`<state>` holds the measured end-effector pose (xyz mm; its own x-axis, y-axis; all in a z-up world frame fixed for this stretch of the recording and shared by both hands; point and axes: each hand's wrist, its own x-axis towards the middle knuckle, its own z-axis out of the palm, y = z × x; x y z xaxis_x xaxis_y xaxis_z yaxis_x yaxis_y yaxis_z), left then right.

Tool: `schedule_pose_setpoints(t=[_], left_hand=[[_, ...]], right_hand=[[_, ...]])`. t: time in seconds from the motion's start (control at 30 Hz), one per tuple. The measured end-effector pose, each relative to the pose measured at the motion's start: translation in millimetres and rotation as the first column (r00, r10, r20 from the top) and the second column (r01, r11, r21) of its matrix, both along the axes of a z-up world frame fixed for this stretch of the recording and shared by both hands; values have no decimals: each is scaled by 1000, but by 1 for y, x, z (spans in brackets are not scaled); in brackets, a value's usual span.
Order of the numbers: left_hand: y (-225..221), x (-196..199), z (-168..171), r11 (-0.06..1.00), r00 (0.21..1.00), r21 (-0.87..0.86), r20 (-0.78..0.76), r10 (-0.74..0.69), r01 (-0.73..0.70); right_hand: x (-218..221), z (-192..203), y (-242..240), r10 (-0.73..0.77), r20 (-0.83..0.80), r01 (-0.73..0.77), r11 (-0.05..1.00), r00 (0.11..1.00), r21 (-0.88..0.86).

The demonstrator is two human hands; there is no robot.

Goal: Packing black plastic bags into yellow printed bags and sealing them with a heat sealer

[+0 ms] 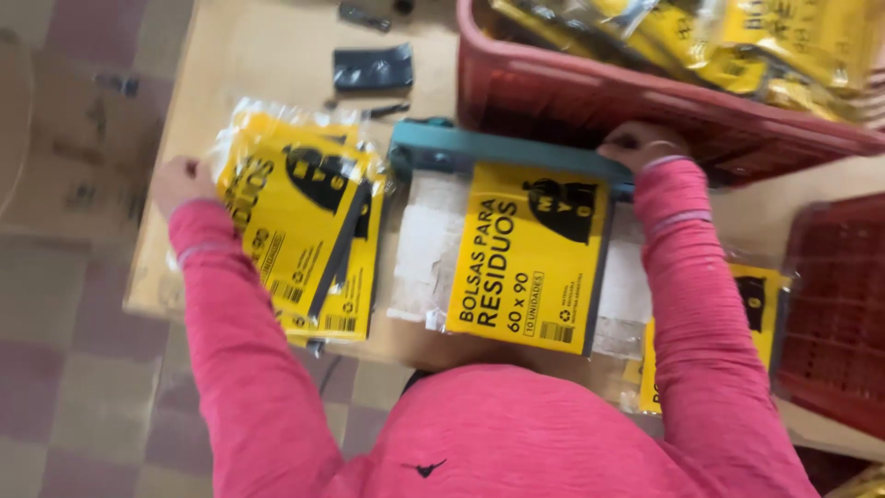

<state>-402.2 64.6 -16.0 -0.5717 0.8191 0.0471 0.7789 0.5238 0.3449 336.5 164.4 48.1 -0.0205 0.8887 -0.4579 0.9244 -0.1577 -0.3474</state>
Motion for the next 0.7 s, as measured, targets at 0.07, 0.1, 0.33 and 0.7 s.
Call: schedule_pose_setpoints(t=[0.07,0.1,0.33,0.7], left_hand=[[-4,7,14,995,995,30,-10,-96,96],[-3,13,19,991,992,52,-14,-127,127],[-13,42,56,989,972,-69,-190,-141,130],[-33,53,85,986,999,162,36,-41,34]], right_hand=[[-1,2,0,26,5,-26,999,1000,23],[-4,7,-2,-5,4,5,999,1000,46],[9,-7,-4,-39,-152,67,980,988,187],[-77,102,-159,-326,-124,293,928,937,-230]])
